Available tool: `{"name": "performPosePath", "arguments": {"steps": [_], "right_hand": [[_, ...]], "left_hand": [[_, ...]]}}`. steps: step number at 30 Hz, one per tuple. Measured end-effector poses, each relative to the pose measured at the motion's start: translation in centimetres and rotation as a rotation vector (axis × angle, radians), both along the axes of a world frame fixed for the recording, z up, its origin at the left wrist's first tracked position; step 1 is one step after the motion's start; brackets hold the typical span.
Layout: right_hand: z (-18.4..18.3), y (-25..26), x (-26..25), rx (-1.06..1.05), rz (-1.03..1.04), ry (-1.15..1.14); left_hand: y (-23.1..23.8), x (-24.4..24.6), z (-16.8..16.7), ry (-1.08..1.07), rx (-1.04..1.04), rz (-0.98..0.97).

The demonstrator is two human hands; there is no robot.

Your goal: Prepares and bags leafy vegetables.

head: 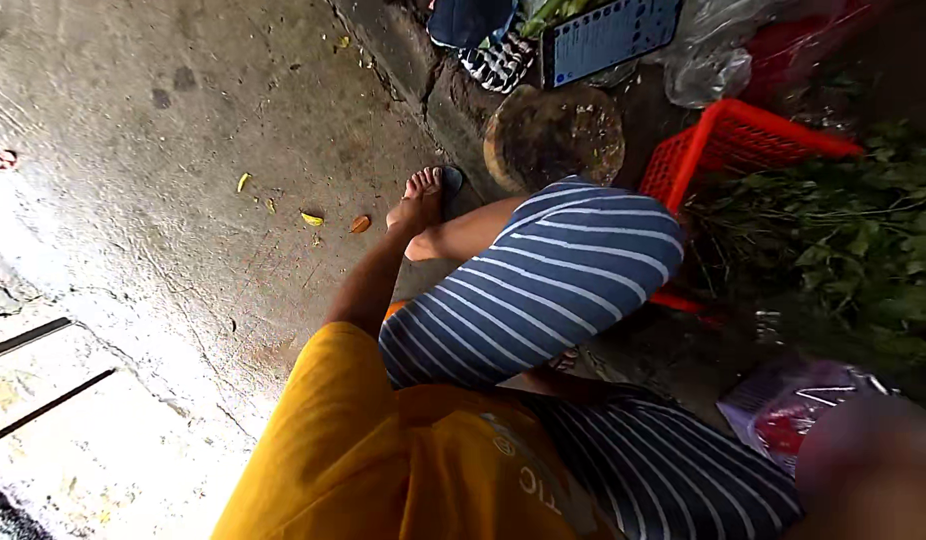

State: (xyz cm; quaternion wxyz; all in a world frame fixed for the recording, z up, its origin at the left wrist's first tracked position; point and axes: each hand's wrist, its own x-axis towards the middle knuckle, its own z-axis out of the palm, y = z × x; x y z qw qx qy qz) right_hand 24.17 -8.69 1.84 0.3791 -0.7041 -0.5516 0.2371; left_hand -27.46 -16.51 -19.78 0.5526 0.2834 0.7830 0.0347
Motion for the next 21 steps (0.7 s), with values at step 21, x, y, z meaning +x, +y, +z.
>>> {"name": "performPosePath", "arguments": {"steps": [21], "right_hand": [[-3.5,2.0,4.2,-0.097,0.094,-0.112]], "left_hand": [[1.1,-4.8,-11.7,0.054,0.241,0.007]]}}
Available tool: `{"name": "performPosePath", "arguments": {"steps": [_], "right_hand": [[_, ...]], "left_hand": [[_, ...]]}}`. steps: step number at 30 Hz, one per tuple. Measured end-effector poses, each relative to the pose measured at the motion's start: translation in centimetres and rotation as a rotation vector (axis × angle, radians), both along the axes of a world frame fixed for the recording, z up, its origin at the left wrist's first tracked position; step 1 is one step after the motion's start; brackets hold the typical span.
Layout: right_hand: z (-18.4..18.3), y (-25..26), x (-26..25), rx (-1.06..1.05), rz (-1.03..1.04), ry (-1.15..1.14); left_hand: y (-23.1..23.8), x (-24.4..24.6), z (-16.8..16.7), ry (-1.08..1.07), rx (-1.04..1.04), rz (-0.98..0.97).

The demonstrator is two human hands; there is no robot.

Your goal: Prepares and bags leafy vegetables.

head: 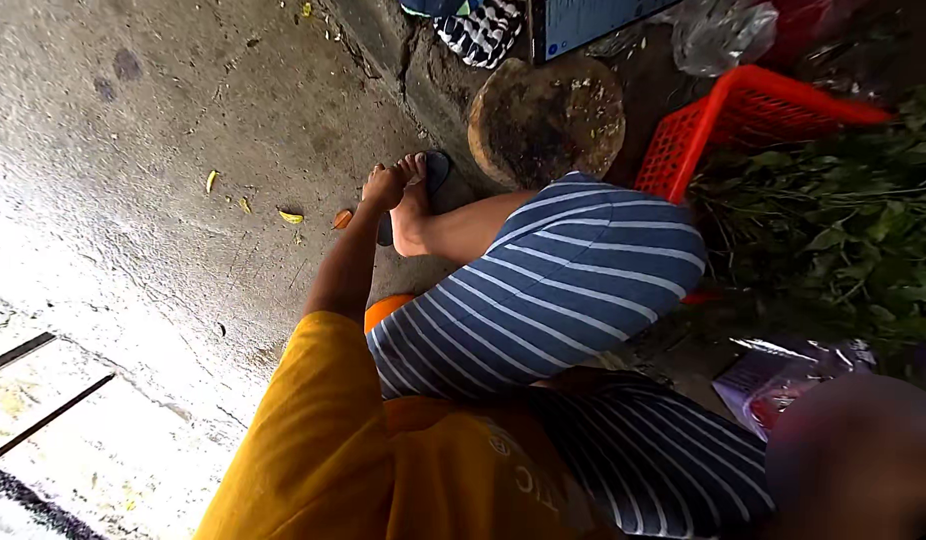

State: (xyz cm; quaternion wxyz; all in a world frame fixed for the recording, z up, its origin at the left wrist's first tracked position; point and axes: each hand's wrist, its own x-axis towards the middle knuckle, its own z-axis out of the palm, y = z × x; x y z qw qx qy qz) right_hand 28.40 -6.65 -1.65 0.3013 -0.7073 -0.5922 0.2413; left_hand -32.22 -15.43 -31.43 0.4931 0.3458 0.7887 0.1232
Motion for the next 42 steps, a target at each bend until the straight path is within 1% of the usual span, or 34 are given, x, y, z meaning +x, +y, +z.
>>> {"name": "performPosePath", "arguments": {"steps": [3,5,8,18,21,24,31,35,36,38,40,42], "right_hand": [[-0.3,0.0,0.4,0.013,-0.013,-0.003],[-0.3,0.1,0.5,0.006,-0.014,-0.016],[-0.5,0.1,0.6,0.000,0.000,-0.030],[-0.5,-0.2,-0.1,-0.008,-0.002,-0.031],[-0.7,-0.1,0.1,0.000,0.015,-0.041],[-0.5,-0.3,-0.5,-0.011,0.002,-0.095],[-0.6,-0.3,0.0,-0.034,0.025,-0.080],[-0.7,-0.4,-0.1,-0.016,0.036,-0.076],[-0.7,-0.4,-0.1,-0.012,0.038,-0.078],[-0.8,-0.3,0.2,-0.006,0.042,-0.087],[-1.1,-0.2,0.8,-0.001,0.063,-0.087],[-1.2,-0.1,0.8,0.006,0.077,-0.079]], "left_hand": [[0.5,-0.4,0.5,-0.090,-0.082,-0.035],[0.7,-0.4,1.8,-0.148,-0.120,0.031],[0.4,-0.6,1.6,-0.210,-0.135,0.140],[1.1,-1.8,3.0,-0.343,-0.248,0.287],[0.9,-1.8,3.2,-0.289,-0.294,0.236],[0.5,-1.4,2.8,-0.225,-0.280,0.178],[-0.4,-0.1,2.9,-0.171,-0.251,0.275],[-1.4,0.1,1.1,-0.098,-0.264,0.282],[-1.7,0.1,0.8,-0.055,-0.241,0.267],[-2.3,0.2,0.9,0.003,-0.106,0.258],[-2.6,0.3,1.3,0.008,0.073,0.254],[-2.3,0.2,1.2,0.003,0.187,0.195]]}}
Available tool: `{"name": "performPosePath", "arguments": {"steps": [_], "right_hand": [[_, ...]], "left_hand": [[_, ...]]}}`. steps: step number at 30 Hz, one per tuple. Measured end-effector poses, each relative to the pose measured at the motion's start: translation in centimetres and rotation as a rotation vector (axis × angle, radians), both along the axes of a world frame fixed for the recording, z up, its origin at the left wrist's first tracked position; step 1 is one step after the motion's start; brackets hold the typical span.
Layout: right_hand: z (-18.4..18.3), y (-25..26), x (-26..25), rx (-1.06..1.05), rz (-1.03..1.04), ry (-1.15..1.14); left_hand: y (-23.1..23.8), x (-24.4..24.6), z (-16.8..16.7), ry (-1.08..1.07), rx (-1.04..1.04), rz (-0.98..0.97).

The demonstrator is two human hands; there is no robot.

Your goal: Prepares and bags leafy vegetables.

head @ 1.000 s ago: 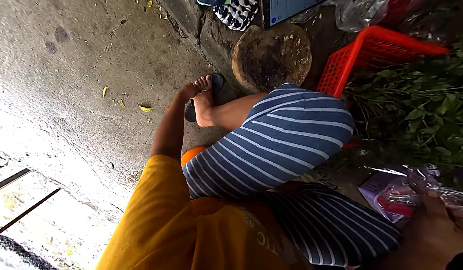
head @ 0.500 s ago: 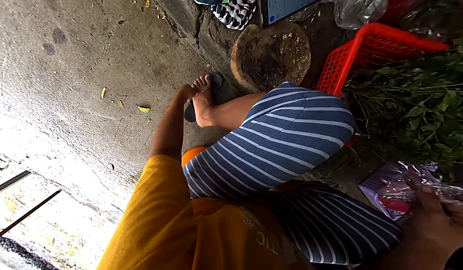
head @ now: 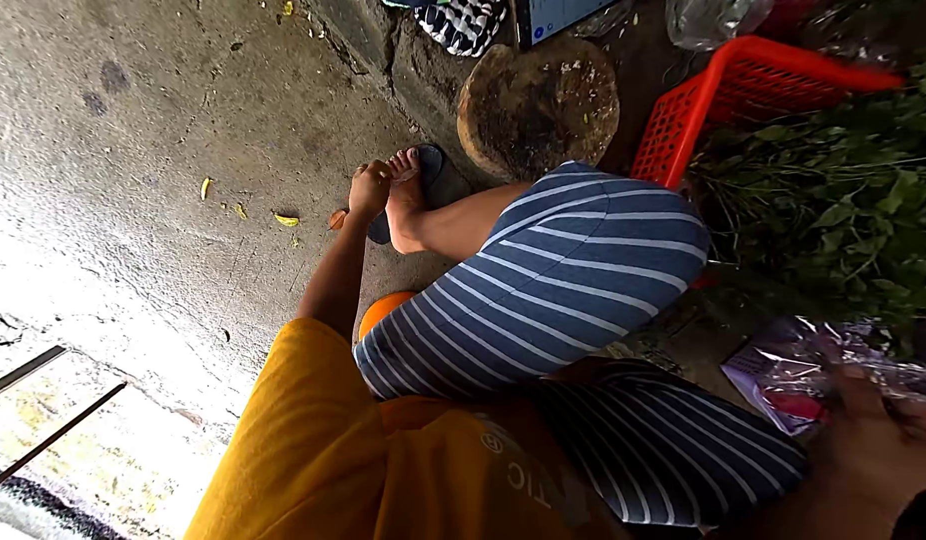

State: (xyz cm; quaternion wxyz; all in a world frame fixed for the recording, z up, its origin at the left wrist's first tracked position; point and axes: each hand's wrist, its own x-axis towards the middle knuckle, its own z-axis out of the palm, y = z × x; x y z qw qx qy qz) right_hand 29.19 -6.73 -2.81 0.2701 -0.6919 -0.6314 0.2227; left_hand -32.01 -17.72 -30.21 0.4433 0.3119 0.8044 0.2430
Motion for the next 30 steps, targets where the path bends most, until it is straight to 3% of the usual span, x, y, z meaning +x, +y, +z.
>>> {"name": "performPosePath", "arguments": {"steps": [4,8,11,17,24,30], "right_hand": [[0.1,-0.1,-0.3,-0.012,-0.014,-0.018],[0.2,-0.2,-0.5,-0.005,-0.027,-0.014],[0.2,-0.2,-0.5,-0.009,-0.025,-0.013],[0.5,-0.2,-0.9,-0.017,-0.018,-0.036],[0.4,-0.4,-1.0,-0.014,-0.007,-0.031],[0.8,-0.6,-1.8,-0.010,-0.020,-0.006]], "left_hand": [[0.9,-0.3,-1.0,0.041,-0.032,-0.116],[1.6,-0.3,-0.9,0.010,-0.232,-0.147],[1.7,0.2,0.1,-0.104,-0.377,0.014],[1.7,1.9,0.6,-0.386,-0.288,0.498],[2.9,2.7,0.2,-0.315,-0.359,0.519],[1.3,3.6,-1.2,-0.428,-0.149,0.665]]}}
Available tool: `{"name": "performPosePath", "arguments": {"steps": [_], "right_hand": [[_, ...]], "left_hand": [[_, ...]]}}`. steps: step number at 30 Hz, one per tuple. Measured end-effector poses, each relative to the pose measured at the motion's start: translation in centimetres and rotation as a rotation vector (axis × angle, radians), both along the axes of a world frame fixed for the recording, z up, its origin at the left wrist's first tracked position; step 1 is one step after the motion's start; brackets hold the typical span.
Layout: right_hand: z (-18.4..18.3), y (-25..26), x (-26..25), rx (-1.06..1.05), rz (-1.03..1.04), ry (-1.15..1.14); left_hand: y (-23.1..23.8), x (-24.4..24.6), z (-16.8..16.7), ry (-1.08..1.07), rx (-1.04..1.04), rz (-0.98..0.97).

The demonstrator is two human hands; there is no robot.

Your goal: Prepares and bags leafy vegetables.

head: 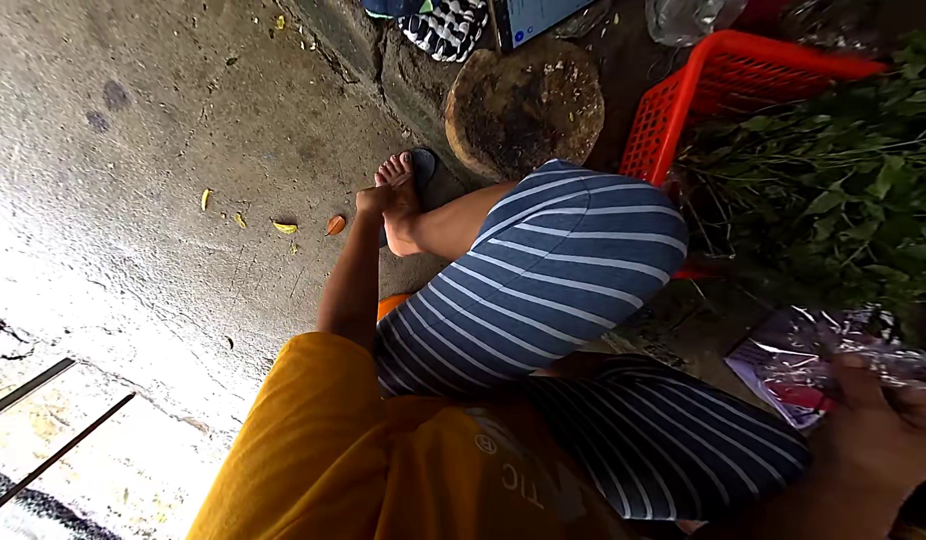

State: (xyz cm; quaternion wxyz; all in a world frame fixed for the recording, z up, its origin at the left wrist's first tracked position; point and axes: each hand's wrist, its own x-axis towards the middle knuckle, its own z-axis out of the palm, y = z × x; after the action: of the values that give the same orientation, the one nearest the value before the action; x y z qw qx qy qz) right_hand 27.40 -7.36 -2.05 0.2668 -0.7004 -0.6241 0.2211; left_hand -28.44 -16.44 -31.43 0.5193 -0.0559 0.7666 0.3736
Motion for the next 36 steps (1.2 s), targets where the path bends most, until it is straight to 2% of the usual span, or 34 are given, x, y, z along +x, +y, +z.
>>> {"name": "performPosePath", "arguments": {"steps": [4,8,13,18,20,22,25,28,32,36], "right_hand": [[0.0,-0.1,0.1,-0.008,-0.005,-0.013],[-0.1,-0.2,0.2,-0.014,-0.015,-0.001],[-0.4,-0.1,1.1,-0.017,-0.009,-0.020],[0.1,-0.3,0.4,-0.041,0.036,-0.024],[0.0,-0.2,0.7,-0.034,0.026,-0.014],[0.0,-0.2,0.5,-0.032,0.023,-0.024],[0.2,-0.4,-0.1,-0.033,0.010,-0.058],[0.0,-0.3,0.5,-0.040,0.022,-0.081],[-0.4,0.0,1.5,-0.038,0.031,-0.074],[-0.1,-0.2,0.7,-0.032,0.043,-0.075]], "left_hand": [[-0.8,0.3,-0.2,0.007,0.055,0.050],[-0.9,0.2,-0.2,0.049,-0.019,0.004],[0.0,-0.2,-0.1,0.006,-0.152,-0.041],[-0.1,-0.8,0.5,-0.053,-0.158,0.011],[-0.9,-0.9,0.0,-0.011,-0.127,-0.026],[-2.0,-0.7,-1.2,0.195,-0.050,-0.212],[-2.9,0.2,-0.8,0.521,0.049,-0.509],[-3.8,1.5,-0.5,0.734,-0.037,-0.760],[-4.2,1.9,0.5,0.859,-0.204,-1.187],[-3.2,0.0,2.4,0.878,-0.160,-1.477]]}}
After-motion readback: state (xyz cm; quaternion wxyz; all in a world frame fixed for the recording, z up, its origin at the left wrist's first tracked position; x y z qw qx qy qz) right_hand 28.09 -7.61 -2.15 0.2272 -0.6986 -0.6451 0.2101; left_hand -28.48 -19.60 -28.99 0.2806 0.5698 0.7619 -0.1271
